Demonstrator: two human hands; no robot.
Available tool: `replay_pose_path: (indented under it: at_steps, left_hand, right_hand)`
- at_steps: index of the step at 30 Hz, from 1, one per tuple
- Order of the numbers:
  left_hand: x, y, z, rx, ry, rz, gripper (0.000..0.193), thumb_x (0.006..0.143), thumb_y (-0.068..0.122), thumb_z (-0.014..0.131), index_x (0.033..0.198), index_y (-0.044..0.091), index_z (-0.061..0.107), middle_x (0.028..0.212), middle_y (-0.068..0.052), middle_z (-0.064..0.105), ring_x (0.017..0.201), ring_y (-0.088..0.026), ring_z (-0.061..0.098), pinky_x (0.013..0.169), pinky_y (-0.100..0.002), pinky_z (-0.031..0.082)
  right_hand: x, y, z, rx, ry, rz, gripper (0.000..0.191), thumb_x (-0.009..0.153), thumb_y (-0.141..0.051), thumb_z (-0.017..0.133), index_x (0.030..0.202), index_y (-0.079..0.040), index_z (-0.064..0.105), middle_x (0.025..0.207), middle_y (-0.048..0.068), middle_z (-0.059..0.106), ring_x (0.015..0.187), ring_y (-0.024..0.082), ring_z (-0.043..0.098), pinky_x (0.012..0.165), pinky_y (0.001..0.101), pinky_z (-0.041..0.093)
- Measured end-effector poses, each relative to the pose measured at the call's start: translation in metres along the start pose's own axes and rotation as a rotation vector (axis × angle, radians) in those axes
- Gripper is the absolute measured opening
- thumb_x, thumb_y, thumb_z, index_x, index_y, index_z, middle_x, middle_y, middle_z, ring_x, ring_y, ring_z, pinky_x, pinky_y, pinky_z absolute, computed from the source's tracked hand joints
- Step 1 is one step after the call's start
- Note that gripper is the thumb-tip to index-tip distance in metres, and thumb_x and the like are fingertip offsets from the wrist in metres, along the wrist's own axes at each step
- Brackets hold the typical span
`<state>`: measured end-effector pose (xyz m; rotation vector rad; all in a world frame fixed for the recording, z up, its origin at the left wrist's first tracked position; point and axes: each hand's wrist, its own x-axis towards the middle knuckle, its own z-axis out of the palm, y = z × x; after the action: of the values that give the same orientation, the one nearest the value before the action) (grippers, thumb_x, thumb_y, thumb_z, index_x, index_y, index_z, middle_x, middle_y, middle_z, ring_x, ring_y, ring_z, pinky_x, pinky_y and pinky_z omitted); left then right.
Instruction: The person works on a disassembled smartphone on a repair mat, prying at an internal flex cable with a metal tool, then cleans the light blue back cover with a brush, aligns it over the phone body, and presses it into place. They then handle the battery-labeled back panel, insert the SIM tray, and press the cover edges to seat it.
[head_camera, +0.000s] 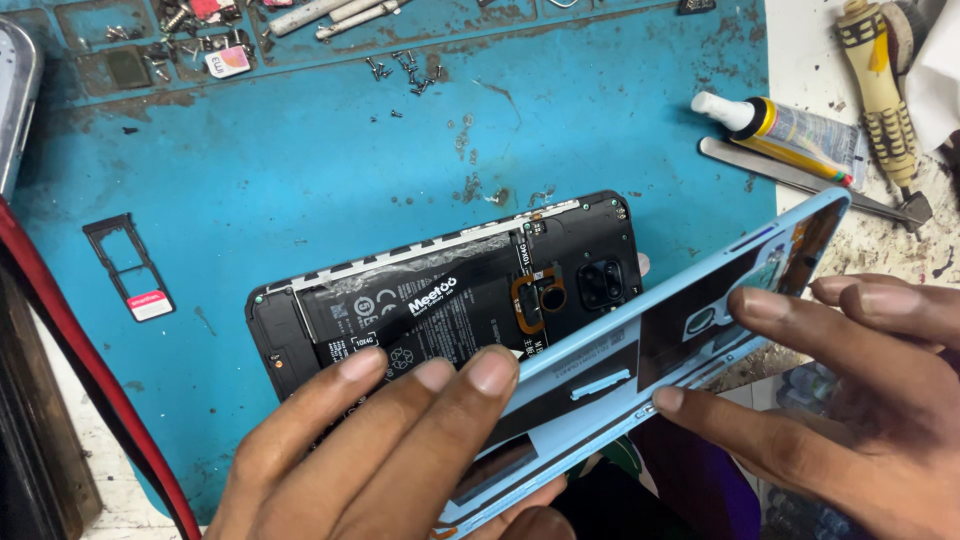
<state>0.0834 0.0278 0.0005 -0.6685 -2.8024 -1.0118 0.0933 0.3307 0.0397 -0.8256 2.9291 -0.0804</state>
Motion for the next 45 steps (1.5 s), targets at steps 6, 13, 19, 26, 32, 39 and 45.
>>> replay_pose_path:
  at_steps: [6, 13, 19, 26, 32, 39, 45]
  left_hand:
    - [-0.001, -0.003, 0.001, 0.007, -0.034, -0.043, 0.053, 0.086, 0.052, 0.079, 0.123, 0.016, 0.072, 0.111, 0.007, 0.071, 0.107, -0.01, 0.068, 0.105, -0.04, 0.051]
    - [-0.004, -0.003, -0.001, 0.006, -0.02, 0.055, 0.047, 0.088, 0.044, 0.081, 0.123, 0.015, 0.069, 0.117, 0.009, 0.071, 0.112, -0.01, 0.065, 0.104, -0.038, 0.049]
    - [-0.006, 0.0, -0.001, 0.013, 0.021, 0.062, 0.041, 0.09, 0.043, 0.082, 0.118, 0.017, 0.068, 0.119, 0.009, 0.07, 0.113, -0.01, 0.064, 0.104, -0.039, 0.049]
    - [-0.006, -0.001, 0.0, 0.051, 0.018, 0.103, 0.044, 0.092, 0.045, 0.083, 0.122, 0.017, 0.068, 0.122, 0.011, 0.069, 0.114, -0.008, 0.062, 0.104, -0.038, 0.05]
    - [0.003, -0.003, -0.005, 0.031, -0.02, 0.101, 0.049, 0.093, 0.047, 0.077, 0.127, 0.013, 0.067, 0.12, 0.007, 0.071, 0.113, -0.011, 0.065, 0.105, -0.039, 0.05]
    - [0.009, 0.004, -0.007, -0.087, 0.034, -0.001, 0.049, 0.098, 0.047, 0.069, 0.126, 0.007, 0.065, 0.111, 0.001, 0.072, 0.106, -0.016, 0.072, 0.108, -0.043, 0.052]
    - [0.009, 0.006, -0.001, -0.008, 0.113, 0.005, 0.048, 0.099, 0.048, 0.066, 0.123, 0.007, 0.066, 0.11, 0.001, 0.074, 0.109, -0.015, 0.068, 0.106, -0.04, 0.055]
  right_hand:
    - [-0.002, -0.003, 0.002, 0.014, 0.036, -0.04, 0.052, 0.071, -0.02, 0.076, 0.115, -0.048, 0.076, 0.141, -0.001, 0.058, 0.135, 0.022, 0.041, 0.108, 0.0434, 0.047]
    - [0.005, -0.005, -0.001, 0.074, 0.081, -0.005, 0.044, 0.07, -0.029, 0.079, 0.111, -0.046, 0.073, 0.135, -0.002, 0.058, 0.135, 0.023, 0.041, 0.107, 0.0437, 0.047]
    - [0.009, 0.022, 0.004, -0.142, 0.141, -0.381, 0.042, 0.078, -0.017, 0.081, 0.118, -0.033, 0.077, 0.116, -0.017, 0.068, 0.121, 0.029, 0.058, 0.091, 0.0443, 0.048]
    - [-0.005, 0.012, 0.006, -0.041, 0.127, -0.186, 0.038, 0.081, -0.031, 0.086, 0.115, -0.042, 0.073, 0.117, 0.004, 0.067, 0.125, 0.019, 0.053, 0.096, 0.0459, 0.047]
    - [0.009, 0.007, 0.0, -0.047, 0.145, -0.193, 0.041, 0.077, -0.027, 0.082, 0.116, -0.037, 0.074, 0.126, 0.005, 0.063, 0.125, 0.027, 0.053, 0.099, 0.0493, 0.045]
    - [0.041, -0.016, -0.018, -0.055, 0.124, -0.156, 0.045, 0.072, -0.023, 0.077, 0.116, -0.031, 0.076, 0.137, 0.006, 0.059, 0.126, 0.035, 0.052, 0.101, 0.0532, 0.042]
    - [0.052, -0.033, -0.01, -0.015, 0.221, 0.012, 0.032, 0.075, -0.027, 0.088, 0.106, -0.032, 0.081, 0.135, 0.004, 0.065, 0.125, 0.029, 0.045, 0.102, 0.0427, 0.043]
